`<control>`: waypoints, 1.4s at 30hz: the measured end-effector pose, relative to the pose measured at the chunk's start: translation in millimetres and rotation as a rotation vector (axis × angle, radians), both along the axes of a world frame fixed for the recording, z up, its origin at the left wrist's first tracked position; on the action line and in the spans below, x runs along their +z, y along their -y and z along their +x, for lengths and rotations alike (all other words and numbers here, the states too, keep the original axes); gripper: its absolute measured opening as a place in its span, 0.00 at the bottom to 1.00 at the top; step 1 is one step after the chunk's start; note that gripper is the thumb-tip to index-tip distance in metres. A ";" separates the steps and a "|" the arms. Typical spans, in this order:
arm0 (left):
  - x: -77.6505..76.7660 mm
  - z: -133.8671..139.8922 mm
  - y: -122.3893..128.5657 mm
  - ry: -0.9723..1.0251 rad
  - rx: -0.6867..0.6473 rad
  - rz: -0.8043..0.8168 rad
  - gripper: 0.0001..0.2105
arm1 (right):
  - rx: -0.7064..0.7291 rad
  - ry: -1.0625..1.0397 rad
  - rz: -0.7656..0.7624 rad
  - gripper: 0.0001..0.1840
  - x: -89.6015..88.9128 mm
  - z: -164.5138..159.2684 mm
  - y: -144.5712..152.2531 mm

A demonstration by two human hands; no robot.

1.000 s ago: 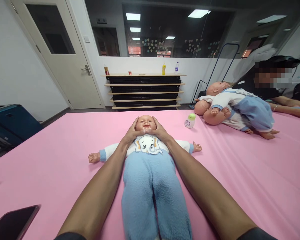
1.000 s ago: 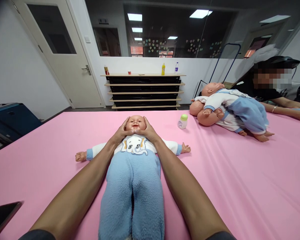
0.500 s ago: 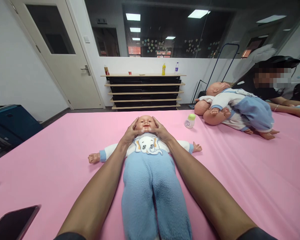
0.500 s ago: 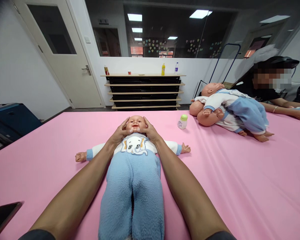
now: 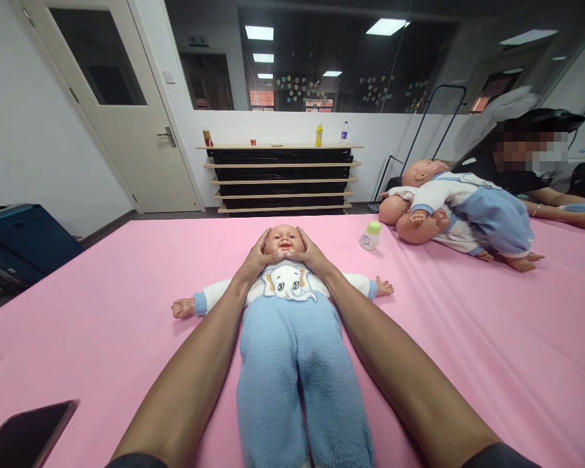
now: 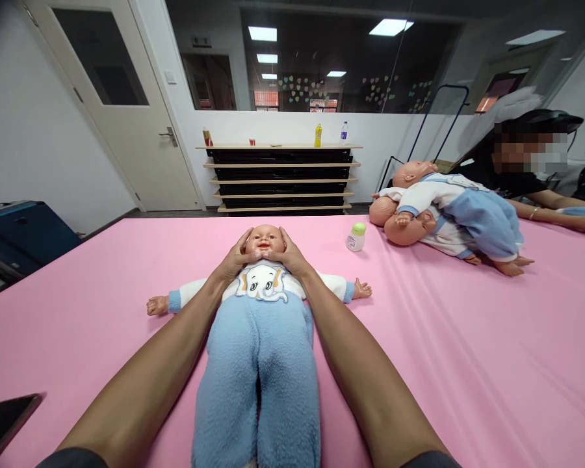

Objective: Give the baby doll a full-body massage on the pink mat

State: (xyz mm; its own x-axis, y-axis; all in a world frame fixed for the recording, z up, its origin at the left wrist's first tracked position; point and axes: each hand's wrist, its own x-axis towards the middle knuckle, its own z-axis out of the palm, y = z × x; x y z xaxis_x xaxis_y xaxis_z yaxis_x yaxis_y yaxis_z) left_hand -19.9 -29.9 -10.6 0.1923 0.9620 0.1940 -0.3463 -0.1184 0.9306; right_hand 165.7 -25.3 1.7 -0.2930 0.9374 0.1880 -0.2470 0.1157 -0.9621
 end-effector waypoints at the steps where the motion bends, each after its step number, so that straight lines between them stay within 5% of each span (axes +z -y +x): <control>1: -0.2 -0.3 -0.2 -0.004 -0.001 0.004 0.52 | 0.001 0.010 0.002 0.64 0.8 0.8 0.0; 15: 0.0 -1.7 1.0 -0.027 0.011 0.047 0.46 | 0.030 -0.010 0.001 0.61 -1.2 3.3 -2.4; 30: 4.0 2.6 4.8 0.033 -0.026 -0.023 0.52 | 0.040 -0.046 -0.001 0.59 -9.5 1.4 -6.5; 42: -10.6 -2.5 -10.2 0.004 0.083 -0.019 0.53 | 0.056 -0.139 -0.010 0.57 -10.5 -0.8 -8.2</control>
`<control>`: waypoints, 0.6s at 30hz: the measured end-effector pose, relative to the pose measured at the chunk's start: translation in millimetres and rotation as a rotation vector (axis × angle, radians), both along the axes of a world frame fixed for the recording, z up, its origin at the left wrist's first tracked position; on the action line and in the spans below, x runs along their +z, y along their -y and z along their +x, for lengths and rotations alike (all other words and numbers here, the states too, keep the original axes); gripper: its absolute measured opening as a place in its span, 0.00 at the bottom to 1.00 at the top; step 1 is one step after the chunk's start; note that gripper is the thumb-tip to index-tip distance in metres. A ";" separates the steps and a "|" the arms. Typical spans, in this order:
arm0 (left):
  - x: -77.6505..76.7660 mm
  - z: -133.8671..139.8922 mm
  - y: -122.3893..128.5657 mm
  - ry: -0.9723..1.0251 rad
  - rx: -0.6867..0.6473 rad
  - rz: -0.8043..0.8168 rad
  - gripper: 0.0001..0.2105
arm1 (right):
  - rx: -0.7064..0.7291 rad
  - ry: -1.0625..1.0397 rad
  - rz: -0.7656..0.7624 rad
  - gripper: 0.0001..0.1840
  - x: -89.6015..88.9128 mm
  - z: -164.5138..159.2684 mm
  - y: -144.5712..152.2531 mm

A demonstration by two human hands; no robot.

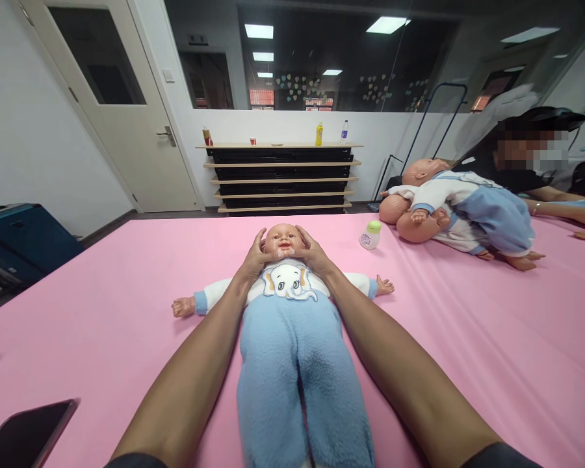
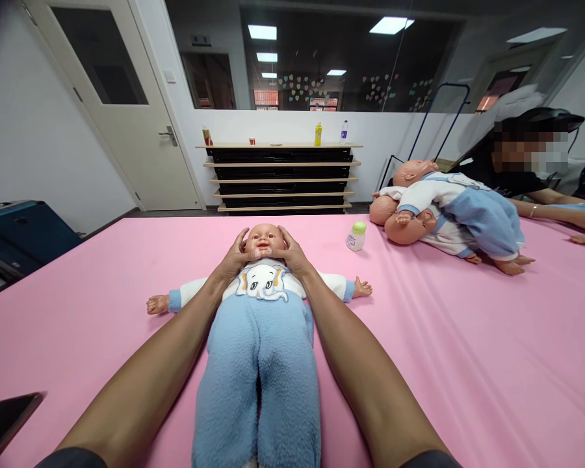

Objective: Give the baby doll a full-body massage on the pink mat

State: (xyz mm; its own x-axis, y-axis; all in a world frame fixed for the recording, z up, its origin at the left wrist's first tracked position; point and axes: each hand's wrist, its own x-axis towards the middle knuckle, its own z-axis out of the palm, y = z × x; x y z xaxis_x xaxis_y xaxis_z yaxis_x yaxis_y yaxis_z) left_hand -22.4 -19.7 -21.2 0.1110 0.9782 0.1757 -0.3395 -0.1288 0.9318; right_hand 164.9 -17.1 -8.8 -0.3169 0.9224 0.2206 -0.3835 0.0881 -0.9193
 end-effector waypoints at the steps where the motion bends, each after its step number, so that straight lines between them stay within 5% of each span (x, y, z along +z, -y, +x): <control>1: 0.0 -0.1 0.3 0.005 -0.005 -0.004 0.53 | -0.009 -0.004 -0.001 0.57 -0.4 0.1 -0.2; 7: 4.5 1.2 4.9 0.009 -0.066 0.013 0.47 | -0.013 -0.026 -0.018 0.56 -1.5 -0.1 -0.7; 18: 13.8 4.5 14.7 0.015 -0.135 -0.005 0.53 | -0.046 0.066 0.042 0.59 -6.4 1.4 -7.1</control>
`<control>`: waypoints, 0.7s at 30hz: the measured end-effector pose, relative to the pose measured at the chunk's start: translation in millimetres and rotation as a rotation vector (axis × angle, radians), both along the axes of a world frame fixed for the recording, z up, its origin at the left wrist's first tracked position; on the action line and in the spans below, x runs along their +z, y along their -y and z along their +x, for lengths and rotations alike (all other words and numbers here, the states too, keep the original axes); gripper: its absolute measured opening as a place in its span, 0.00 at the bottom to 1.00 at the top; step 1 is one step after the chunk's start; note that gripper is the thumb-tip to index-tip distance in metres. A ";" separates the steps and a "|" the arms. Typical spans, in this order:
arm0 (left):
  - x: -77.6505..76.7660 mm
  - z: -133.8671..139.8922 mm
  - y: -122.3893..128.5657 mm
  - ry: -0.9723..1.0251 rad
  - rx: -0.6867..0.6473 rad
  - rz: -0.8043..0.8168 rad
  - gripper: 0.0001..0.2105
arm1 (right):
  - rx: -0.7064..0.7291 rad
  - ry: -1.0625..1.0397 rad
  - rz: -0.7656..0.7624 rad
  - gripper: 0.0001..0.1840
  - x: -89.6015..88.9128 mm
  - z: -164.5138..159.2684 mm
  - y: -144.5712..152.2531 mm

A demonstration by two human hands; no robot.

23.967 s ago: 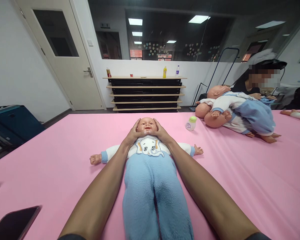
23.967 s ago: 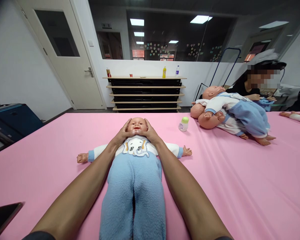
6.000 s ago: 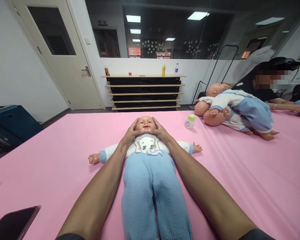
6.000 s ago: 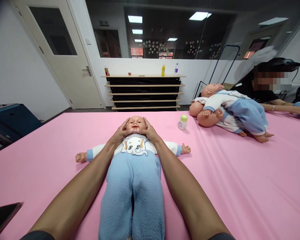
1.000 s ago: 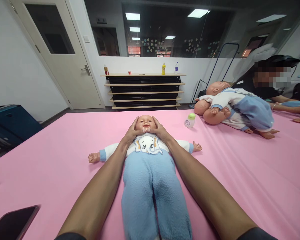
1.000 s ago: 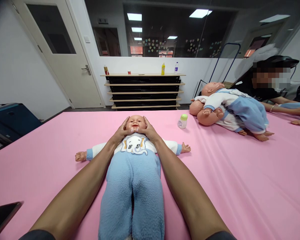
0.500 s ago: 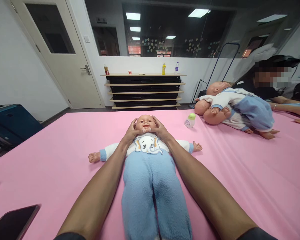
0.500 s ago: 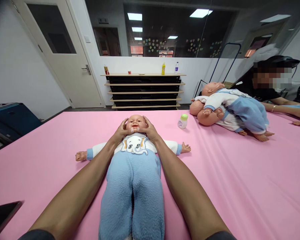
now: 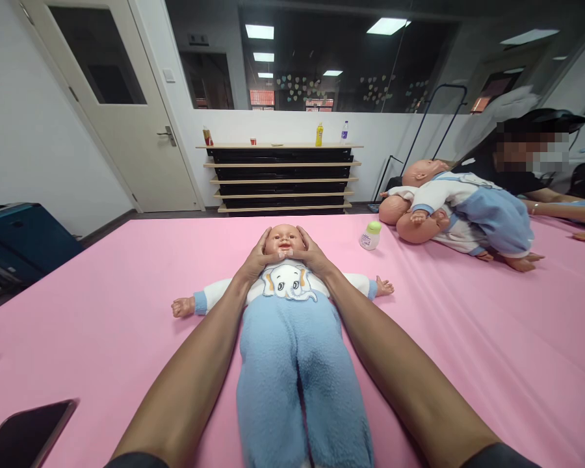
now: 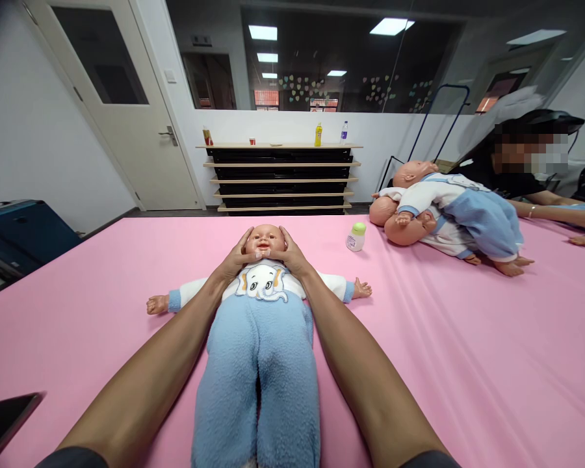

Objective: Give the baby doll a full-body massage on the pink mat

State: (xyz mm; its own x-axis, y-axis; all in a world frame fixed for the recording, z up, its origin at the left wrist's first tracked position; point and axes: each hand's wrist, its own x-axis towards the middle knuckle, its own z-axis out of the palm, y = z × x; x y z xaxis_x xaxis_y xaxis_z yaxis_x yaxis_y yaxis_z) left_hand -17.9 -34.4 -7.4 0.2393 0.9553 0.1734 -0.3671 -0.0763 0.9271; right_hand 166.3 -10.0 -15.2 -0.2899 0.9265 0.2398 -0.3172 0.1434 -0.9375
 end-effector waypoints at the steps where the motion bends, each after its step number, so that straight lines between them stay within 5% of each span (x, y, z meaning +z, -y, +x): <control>1: 0.0 -0.1 -0.2 -0.004 -0.001 0.004 0.53 | -0.002 0.006 0.000 0.59 0.3 0.3 0.2; 21: 8.8 3.4 1.3 -0.092 0.050 0.050 0.53 | -0.035 0.132 0.015 0.63 7.4 1.4 1.1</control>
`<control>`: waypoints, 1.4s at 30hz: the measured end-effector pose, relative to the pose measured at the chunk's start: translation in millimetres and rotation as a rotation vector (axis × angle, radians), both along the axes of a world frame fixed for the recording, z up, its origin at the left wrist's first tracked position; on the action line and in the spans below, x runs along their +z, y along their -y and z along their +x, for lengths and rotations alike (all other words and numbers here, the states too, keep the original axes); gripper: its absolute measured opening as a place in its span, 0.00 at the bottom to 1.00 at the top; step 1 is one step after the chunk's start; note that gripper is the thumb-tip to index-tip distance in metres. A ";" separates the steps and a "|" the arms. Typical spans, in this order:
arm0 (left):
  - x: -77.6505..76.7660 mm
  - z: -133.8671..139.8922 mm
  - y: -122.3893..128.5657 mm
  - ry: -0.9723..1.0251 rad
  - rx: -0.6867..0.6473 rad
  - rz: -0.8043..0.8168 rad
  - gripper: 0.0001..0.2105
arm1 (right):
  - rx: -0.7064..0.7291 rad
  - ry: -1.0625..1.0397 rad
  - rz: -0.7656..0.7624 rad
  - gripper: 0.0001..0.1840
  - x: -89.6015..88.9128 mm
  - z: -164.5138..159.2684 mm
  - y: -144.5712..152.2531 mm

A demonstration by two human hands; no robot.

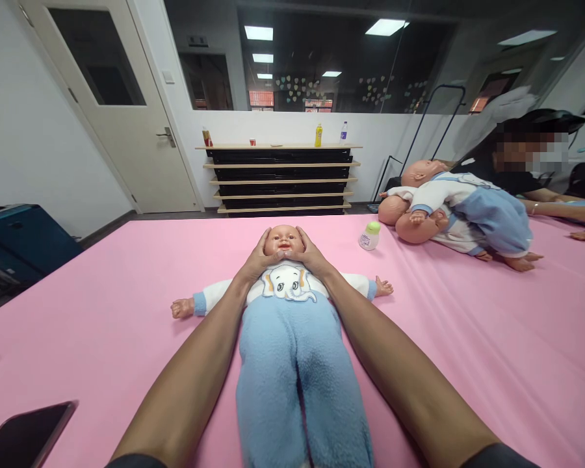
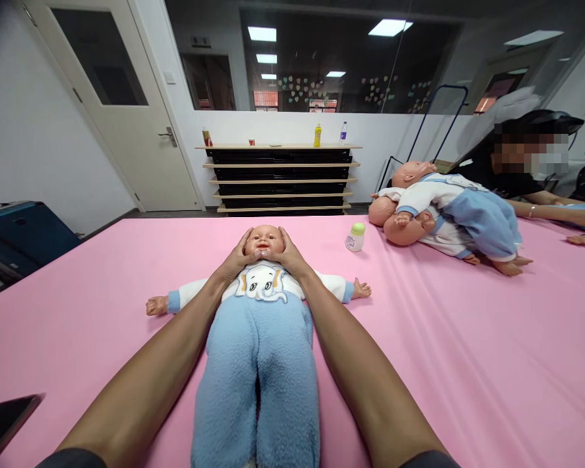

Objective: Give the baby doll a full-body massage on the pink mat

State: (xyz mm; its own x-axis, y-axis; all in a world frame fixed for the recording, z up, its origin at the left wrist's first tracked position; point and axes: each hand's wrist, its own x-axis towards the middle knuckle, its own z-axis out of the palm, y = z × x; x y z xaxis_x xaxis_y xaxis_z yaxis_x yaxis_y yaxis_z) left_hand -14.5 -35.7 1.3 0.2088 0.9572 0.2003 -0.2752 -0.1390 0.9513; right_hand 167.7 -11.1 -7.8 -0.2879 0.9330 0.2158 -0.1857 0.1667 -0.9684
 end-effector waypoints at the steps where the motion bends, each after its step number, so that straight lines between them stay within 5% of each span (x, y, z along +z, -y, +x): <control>1: 0.7 0.1 0.0 -0.016 0.016 0.002 0.53 | -0.015 0.009 -0.007 0.64 -0.4 -0.9 -1.2; 33: -10.4 -5.2 -6.1 0.051 -0.015 -0.024 0.48 | 0.073 -0.131 -0.073 0.60 1.7 -1.2 4.5; 42: -8.7 -3.1 -3.8 0.056 -0.027 -0.054 0.54 | 0.045 -0.076 -0.016 0.59 4.6 -0.1 6.5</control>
